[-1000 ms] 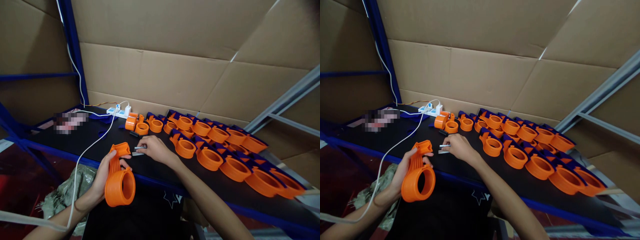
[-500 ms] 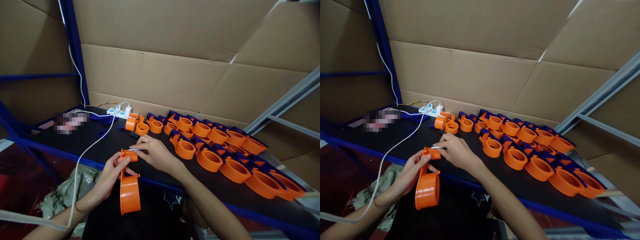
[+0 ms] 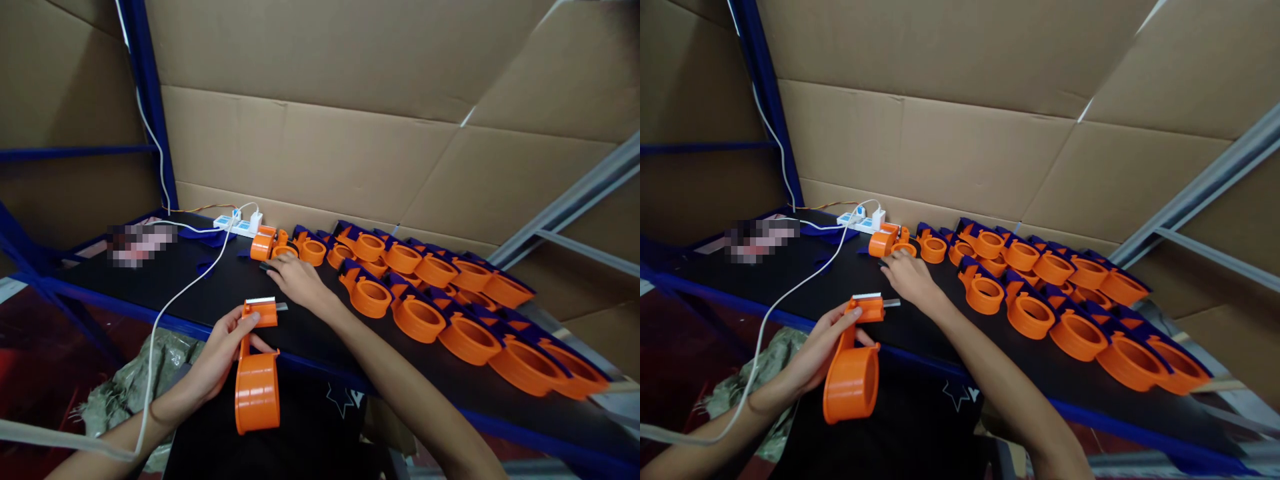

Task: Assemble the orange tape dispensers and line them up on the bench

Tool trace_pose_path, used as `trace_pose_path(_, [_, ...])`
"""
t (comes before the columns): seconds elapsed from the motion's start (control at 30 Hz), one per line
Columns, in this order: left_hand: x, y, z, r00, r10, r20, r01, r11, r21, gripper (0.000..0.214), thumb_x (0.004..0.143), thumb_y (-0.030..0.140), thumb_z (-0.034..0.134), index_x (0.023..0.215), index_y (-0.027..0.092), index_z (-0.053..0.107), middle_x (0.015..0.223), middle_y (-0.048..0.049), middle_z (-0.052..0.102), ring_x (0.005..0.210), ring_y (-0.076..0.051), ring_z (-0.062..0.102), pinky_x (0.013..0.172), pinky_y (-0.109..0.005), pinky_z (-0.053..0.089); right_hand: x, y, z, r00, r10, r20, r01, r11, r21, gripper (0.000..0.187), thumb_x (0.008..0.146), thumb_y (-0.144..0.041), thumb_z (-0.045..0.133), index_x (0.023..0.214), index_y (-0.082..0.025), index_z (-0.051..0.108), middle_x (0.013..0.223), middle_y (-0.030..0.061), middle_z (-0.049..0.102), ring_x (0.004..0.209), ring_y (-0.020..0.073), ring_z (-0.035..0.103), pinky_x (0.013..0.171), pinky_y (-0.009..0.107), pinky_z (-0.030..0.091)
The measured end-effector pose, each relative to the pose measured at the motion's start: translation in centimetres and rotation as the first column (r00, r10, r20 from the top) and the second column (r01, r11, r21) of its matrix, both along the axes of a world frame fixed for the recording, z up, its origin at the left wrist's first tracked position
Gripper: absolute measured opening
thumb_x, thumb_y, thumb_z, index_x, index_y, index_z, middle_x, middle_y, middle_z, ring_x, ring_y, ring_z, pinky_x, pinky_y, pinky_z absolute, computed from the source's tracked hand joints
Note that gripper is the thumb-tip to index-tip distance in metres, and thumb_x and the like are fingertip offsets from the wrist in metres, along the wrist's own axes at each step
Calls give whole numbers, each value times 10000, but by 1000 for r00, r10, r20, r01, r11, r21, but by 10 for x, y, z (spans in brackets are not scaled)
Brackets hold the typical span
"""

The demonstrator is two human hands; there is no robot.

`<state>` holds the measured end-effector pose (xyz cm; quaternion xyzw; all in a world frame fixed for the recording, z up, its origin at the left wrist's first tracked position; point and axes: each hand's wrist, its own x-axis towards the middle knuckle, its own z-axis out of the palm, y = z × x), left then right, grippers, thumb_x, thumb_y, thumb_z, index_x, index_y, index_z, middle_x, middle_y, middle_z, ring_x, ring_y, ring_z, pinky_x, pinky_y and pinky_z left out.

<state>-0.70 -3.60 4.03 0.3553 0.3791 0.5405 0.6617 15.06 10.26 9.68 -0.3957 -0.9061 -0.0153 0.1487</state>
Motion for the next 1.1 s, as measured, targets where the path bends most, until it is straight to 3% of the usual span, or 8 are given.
trace_pose_path(0.13, [0, -1, 1, 1000, 3, 15, -3, 1000, -5, 455, 838, 450, 728, 1174, 161, 625, 670, -81, 767, 560, -225, 716, 497, -250, 530, -11, 19, -14, 998, -37, 51, 37, 999, 11, 235, 926, -206, 617, 1135, -140, 703, 1155, 169, 682, 1175, 293, 577, 964, 379, 490])
trace_pose_path(0.33, [-1, 1, -1, 999, 24, 21, -24, 1000, 9, 469, 848, 451, 718, 1192, 149, 620, 694, -101, 771, 571, -226, 718, 505, -254, 533, -12, 25, -23, 999, -47, 22, 47, 999, 3, 250, 875, -147, 657, 1122, -128, 692, 1141, 176, 674, 1143, 299, 588, 942, 388, 493])
trace_pose_path(0.43, [-2, 2, -2, 999, 22, 29, -22, 1000, 1, 477, 848, 453, 718, 1199, 146, 617, 716, -111, 773, 608, -243, 735, 524, -266, 543, -10, 25, -22, 999, -10, -38, 9, 1000, -24, 227, 862, -124, 669, 1083, -125, 717, 1117, 174, 683, 1114, 290, 606, 942, 386, 487])
trace_pose_path(0.53, [-3, 4, -2, 995, 92, 41, -94, 995, 28, 436, 854, 428, 719, 1189, 171, 612, 840, -108, 785, 721, -257, 763, 606, -293, 579, -5, 24, -14, 989, 73, -131, -81, 995, -56, 251, 890, -142, 660, 1132, -172, 717, 1151, 120, 687, 1098, 233, 618, 952, 360, 483])
trace_pose_path(0.67, [-2, 6, -3, 978, 196, 69, -200, 978, 59, 412, 831, 416, 748, 1162, 214, 606, 1084, -91, 747, 817, -269, 772, 600, -306, 594, 10, 12, 6, 949, 166, -270, -198, 976, -94, 286, 956, -206, 608, 1232, -206, 681, 1216, 93, 668, 1061, 181, 631, 912, 331, 505])
trace_pose_path(0.83, [0, 6, -6, 969, 227, 93, -232, 972, 41, 406, 830, 423, 750, 1145, 219, 594, 1196, -99, 708, 847, -252, 766, 611, -314, 607, 20, -21, 16, 838, 338, -429, -447, 875, -183, 281, 973, -193, 574, 1214, -250, 707, 1178, 71, 653, 1085, 185, 610, 949, 371, 504])
trace_pose_path(0.93, [2, 5, -6, 979, 186, 82, -190, 981, 44, 417, 823, 416, 759, 1148, 216, 591, 1229, -114, 701, 859, -258, 765, 615, -323, 610, 11, -38, 7, 844, 357, -400, -441, 887, -138, 282, 965, -166, 566, 1195, -229, 717, 1143, 81, 642, 1075, 185, 611, 962, 370, 508])
trace_pose_path(1.1, [1, 5, -4, 977, 200, 79, -205, 977, 57, 429, 814, 399, 769, 1160, 214, 596, 1164, -104, 730, 797, -242, 771, 593, -285, 583, -5, -49, -3, 827, 316, -464, -392, 917, -73, 232, 944, -183, 593, 1146, -196, 706, 1148, 96, 634, 876, 158, 644, 823, 330, 575])
